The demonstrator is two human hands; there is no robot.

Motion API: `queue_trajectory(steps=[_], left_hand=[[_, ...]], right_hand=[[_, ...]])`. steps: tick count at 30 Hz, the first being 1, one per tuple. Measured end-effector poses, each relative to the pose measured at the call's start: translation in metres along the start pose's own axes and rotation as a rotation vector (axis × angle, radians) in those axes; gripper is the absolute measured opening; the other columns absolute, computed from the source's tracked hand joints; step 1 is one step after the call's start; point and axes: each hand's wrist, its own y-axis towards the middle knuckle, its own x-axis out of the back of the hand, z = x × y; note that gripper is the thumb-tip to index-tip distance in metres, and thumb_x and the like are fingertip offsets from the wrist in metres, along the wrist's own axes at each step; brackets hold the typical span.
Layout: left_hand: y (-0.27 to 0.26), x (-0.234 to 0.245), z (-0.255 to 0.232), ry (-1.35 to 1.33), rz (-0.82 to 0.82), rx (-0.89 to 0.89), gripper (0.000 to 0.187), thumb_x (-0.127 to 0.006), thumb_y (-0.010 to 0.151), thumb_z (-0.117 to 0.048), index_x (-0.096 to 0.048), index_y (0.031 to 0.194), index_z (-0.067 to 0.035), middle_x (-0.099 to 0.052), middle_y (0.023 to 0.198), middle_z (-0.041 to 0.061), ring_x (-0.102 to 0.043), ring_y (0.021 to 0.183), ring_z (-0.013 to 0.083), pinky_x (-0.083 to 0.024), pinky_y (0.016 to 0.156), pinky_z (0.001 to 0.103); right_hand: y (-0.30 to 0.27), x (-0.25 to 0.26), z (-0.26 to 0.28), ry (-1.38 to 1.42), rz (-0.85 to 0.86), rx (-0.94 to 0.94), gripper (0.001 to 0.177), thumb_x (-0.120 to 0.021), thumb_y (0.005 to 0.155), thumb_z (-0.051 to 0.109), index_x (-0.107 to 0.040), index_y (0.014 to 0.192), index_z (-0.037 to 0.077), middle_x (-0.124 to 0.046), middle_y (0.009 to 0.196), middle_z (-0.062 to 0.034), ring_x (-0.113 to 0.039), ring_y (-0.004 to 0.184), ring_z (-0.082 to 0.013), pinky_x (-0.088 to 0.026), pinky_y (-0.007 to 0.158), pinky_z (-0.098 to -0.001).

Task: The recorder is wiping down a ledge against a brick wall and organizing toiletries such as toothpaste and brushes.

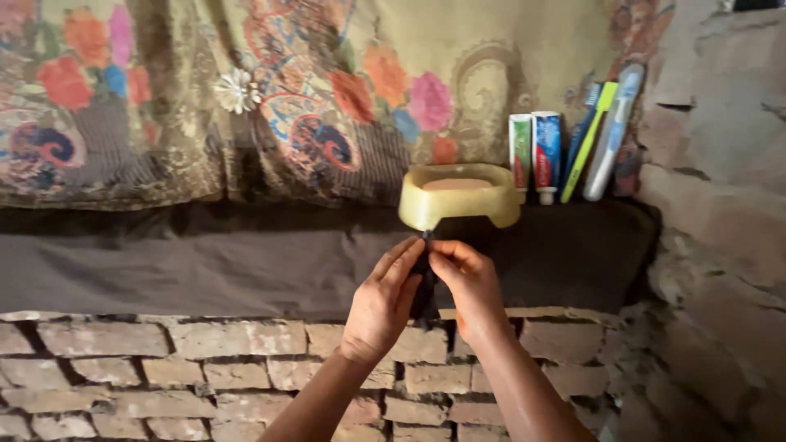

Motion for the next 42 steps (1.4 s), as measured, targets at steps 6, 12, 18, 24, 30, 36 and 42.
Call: queue_trajectory(steps=[6, 12, 18, 24, 30, 36, 42], left_hand=[[0.006, 0.023, 0.022, -0.067, -0.036, 0.043, 0.038, -0.062, 0.092, 0.001, -0.067, 0.129, -0.004, -0.069, 0.131, 0.018, -0.069, 0.118, 0.0365, -0.057, 0.097, 0.038], [0.035, 0.061, 0.047, 0.106, -0.135, -0.028, 0.033, -0.059, 0.093, 0.001, -0.068, 0.124, -0.003, -0.07, 0.126, 0.018, -0.068, 0.117, 0.0381, -0.055, 0.097, 0.042], [0.075, 0.094, 0.076, 0.246, -0.145, -0.023, 0.034, -0.055, 0.089, 0.005, -0.068, 0.119, -0.003, -0.068, 0.122, 0.02, -0.067, 0.108, 0.0404, -0.054, 0.09, 0.044], [0.095, 0.133, 0.148, 0.35, -0.123, -0.074, 0.032, -0.055, 0.086, 0.007, -0.074, 0.108, -0.006, -0.073, 0.116, 0.017, -0.07, 0.108, 0.0367, -0.056, 0.096, 0.042], [0.1, 0.193, 0.178, 0.52, 0.084, 0.328, 0.033, -0.056, 0.09, -0.006, -0.076, 0.115, -0.014, -0.074, 0.118, 0.015, -0.07, 0.109, 0.0357, -0.054, 0.096, 0.044], [0.09, 0.197, 0.151, 0.622, 0.445, 0.56, 0.039, -0.067, 0.091, -0.036, -0.069, 0.127, -0.021, -0.07, 0.119, 0.013, -0.063, 0.114, 0.0337, -0.045, 0.099, 0.048], [0.089, 0.17, 0.181, 0.379, 0.409, 0.217, 0.031, -0.069, 0.087, -0.023, -0.076, 0.118, -0.019, -0.076, 0.116, 0.011, -0.071, 0.109, 0.0302, -0.054, 0.097, 0.042]], right_hand=[[0.012, -0.015, -0.011, -0.133, 0.056, 0.009, 0.026, -0.072, 0.093, 0.009, -0.075, 0.115, -0.003, -0.073, 0.099, -0.0035, -0.063, 0.09, -0.0083, -0.052, 0.082, -0.0255], [0.027, -0.05, -0.004, -0.44, 0.076, 0.282, 0.025, -0.07, 0.095, 0.01, -0.074, 0.117, -0.001, -0.076, 0.095, -0.0013, -0.068, 0.085, -0.005, -0.055, 0.074, -0.0223], [0.049, -0.12, 0.025, -0.617, -0.034, 0.751, 0.025, -0.069, 0.098, 0.006, -0.068, 0.122, 0.001, -0.074, 0.092, -0.0085, -0.071, 0.081, -0.0113, -0.057, 0.071, -0.0256], [0.096, -0.132, -0.015, -0.662, 0.066, 0.886, 0.032, -0.058, 0.107, 0.005, -0.055, 0.138, 0.001, -0.071, 0.095, -0.0121, -0.074, 0.084, -0.0226, -0.058, 0.074, -0.0333], [0.084, -0.139, -0.024, -0.756, -0.002, 0.882, 0.04, -0.054, 0.108, 0.011, -0.046, 0.146, 0.0, -0.073, 0.097, -0.0116, -0.072, 0.081, -0.0249, -0.056, 0.073, -0.0364], [0.084, -0.133, -0.031, -0.701, 0.02, 0.941, 0.042, -0.053, 0.112, 0.015, -0.04, 0.148, -0.002, -0.071, 0.101, -0.0115, -0.068, 0.086, -0.0206, -0.055, 0.083, -0.0343], [0.08, -0.132, -0.028, -0.7, -0.031, 0.95, 0.044, -0.053, 0.112, 0.015, -0.038, 0.15, -0.002, -0.072, 0.101, -0.0105, -0.067, 0.087, -0.0189, -0.054, 0.085, -0.0328]])
